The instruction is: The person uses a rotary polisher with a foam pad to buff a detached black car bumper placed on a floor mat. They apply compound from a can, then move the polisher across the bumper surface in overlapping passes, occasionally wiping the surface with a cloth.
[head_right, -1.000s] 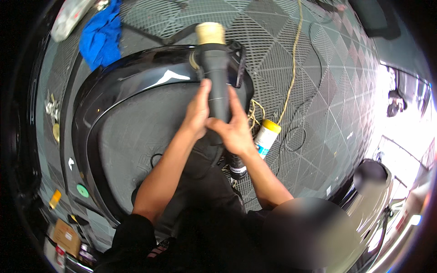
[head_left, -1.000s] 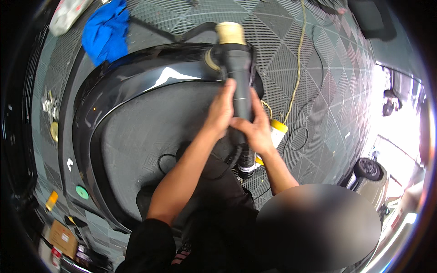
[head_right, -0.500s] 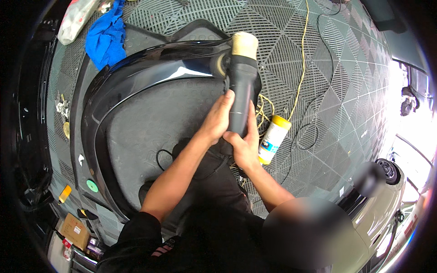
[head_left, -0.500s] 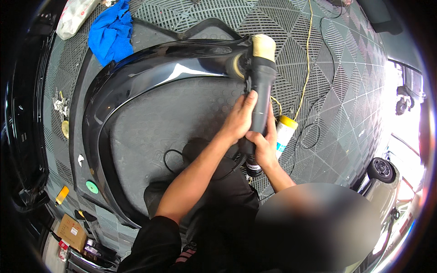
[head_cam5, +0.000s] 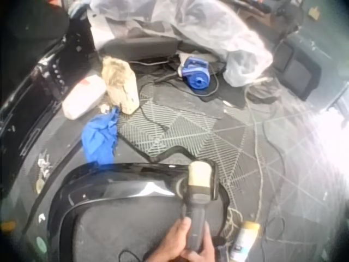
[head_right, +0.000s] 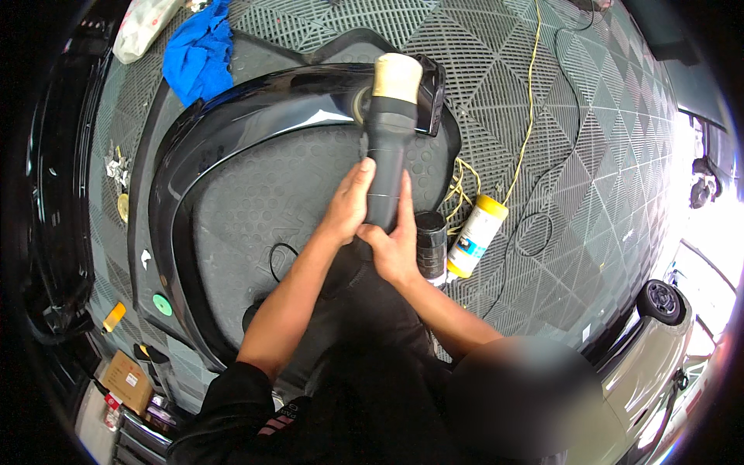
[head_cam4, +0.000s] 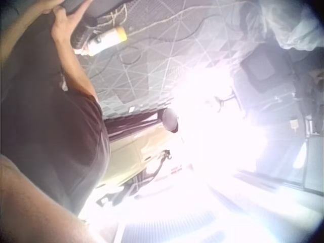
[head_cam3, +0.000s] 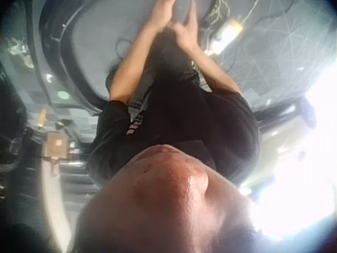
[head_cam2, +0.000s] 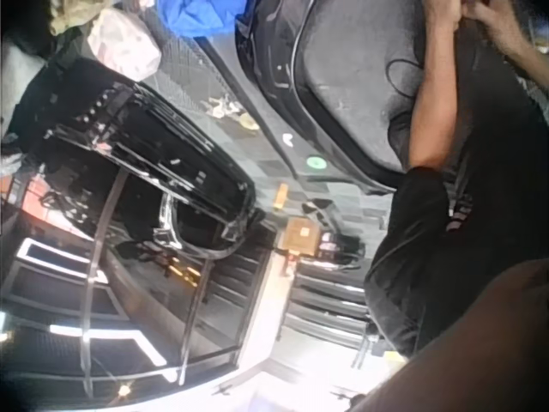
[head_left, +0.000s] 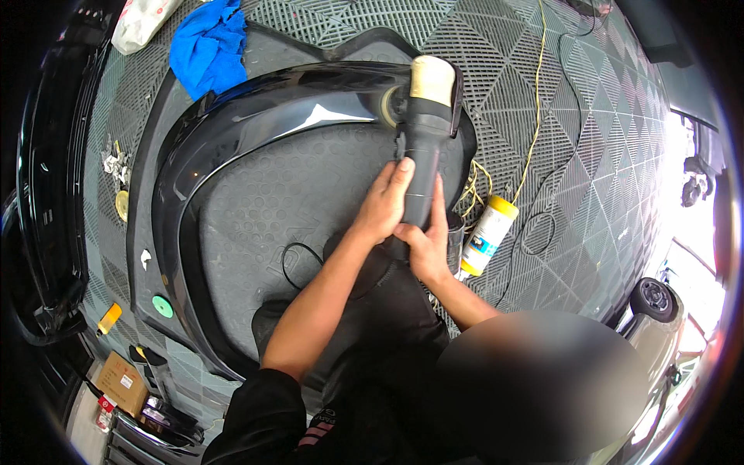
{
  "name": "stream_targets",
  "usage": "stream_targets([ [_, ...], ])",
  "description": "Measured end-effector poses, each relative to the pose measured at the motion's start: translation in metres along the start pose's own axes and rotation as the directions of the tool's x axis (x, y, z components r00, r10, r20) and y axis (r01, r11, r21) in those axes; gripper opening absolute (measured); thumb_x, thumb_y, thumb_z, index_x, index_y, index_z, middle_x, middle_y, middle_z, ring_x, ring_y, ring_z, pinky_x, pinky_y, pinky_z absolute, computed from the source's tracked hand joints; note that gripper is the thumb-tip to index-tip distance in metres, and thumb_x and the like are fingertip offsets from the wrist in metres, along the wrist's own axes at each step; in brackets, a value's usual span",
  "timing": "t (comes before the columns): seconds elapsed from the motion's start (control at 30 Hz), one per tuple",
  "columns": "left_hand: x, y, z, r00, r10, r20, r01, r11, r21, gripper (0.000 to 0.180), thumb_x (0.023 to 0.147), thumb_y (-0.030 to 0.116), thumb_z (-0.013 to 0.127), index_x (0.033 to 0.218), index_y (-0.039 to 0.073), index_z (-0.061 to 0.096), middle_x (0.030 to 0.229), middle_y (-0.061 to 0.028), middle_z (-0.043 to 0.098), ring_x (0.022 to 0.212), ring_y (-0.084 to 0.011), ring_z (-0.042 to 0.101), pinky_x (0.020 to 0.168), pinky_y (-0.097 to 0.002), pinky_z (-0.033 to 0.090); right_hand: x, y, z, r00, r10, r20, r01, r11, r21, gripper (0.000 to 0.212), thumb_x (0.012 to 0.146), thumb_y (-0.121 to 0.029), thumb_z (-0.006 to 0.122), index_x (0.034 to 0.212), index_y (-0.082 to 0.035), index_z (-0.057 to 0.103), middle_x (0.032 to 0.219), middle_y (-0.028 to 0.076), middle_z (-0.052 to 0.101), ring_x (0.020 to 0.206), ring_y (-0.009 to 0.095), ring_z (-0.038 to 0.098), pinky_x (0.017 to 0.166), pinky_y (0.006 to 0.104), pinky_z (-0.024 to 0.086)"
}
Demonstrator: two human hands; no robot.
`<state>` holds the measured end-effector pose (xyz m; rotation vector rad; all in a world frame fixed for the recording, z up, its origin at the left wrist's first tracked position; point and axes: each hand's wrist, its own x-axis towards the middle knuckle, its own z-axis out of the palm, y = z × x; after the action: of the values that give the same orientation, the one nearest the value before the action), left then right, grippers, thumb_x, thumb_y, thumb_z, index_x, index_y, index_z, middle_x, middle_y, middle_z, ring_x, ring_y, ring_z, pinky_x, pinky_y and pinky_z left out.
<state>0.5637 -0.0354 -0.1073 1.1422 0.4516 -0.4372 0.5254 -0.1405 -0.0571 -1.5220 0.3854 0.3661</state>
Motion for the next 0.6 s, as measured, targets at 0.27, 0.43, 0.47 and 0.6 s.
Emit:
stream_targets([
  [0.27,-0.02,0.016,-0.042,0.992,-0.055,-0.111,0.053,0.998,-0.023,0.067,0.108,0.06,0.04,0.132,0.0,0.06,0.12,-0.0101,0.065,0.106,-0.017,0.062,0.093,-0.0317,0.051,0.003,0.007,0.033,0.985,0.024,0.171,-0.03,0.999,0.036,0.112,0.076,-0.001,0.069,0.166,-0.006,0.004,0.16,0.02,0.035,0.143,0.029,0.041,0.116,0.0376,0.038],
  [0.43,-0.026,0.019,-0.044,0.99,-0.037,-0.135,0.024,0.995,-0.095,0.066,0.108,0.059,0.039,0.133,0.001,0.059,0.12,-0.0099,0.065,0.106,-0.0171,0.062,0.094,-0.0323,0.051,0.001,0.005,0.032,0.973,-0.015,0.232,-0.001,0.998,0.068,0.103,0.084,-0.008,0.067,0.166,-0.004,0.006,0.166,0.02,0.026,0.151,0.03,0.031,0.122,0.0386,0.029],
  [0.47,-0.025,0.017,-0.041,0.994,-0.021,-0.11,0.012,0.996,-0.09,0.065,0.109,0.059,0.039,0.133,0.001,0.059,0.12,-0.0098,0.065,0.106,-0.0171,0.062,0.094,-0.0324,0.051,0.001,0.006,0.03,0.976,-0.016,0.216,-0.006,0.995,0.101,0.1,0.087,-0.011,0.066,0.166,-0.003,0.006,0.167,0.02,0.024,0.153,0.03,0.027,0.123,0.0386,0.026],
  [0.6,-0.017,0.006,-0.026,0.994,0.037,-0.106,-0.035,0.999,0.023,0.064,0.109,0.057,0.041,0.126,-0.001,0.062,0.117,-0.0125,0.066,0.109,-0.0197,0.06,0.097,-0.0341,0.048,-0.003,0.016,0.014,0.991,-0.025,0.132,0.015,0.997,0.076,0.077,0.104,-0.024,0.051,0.165,0.001,0.011,0.17,0.02,0.02,0.156,0.028,0.021,0.126,0.0375,0.019],
])
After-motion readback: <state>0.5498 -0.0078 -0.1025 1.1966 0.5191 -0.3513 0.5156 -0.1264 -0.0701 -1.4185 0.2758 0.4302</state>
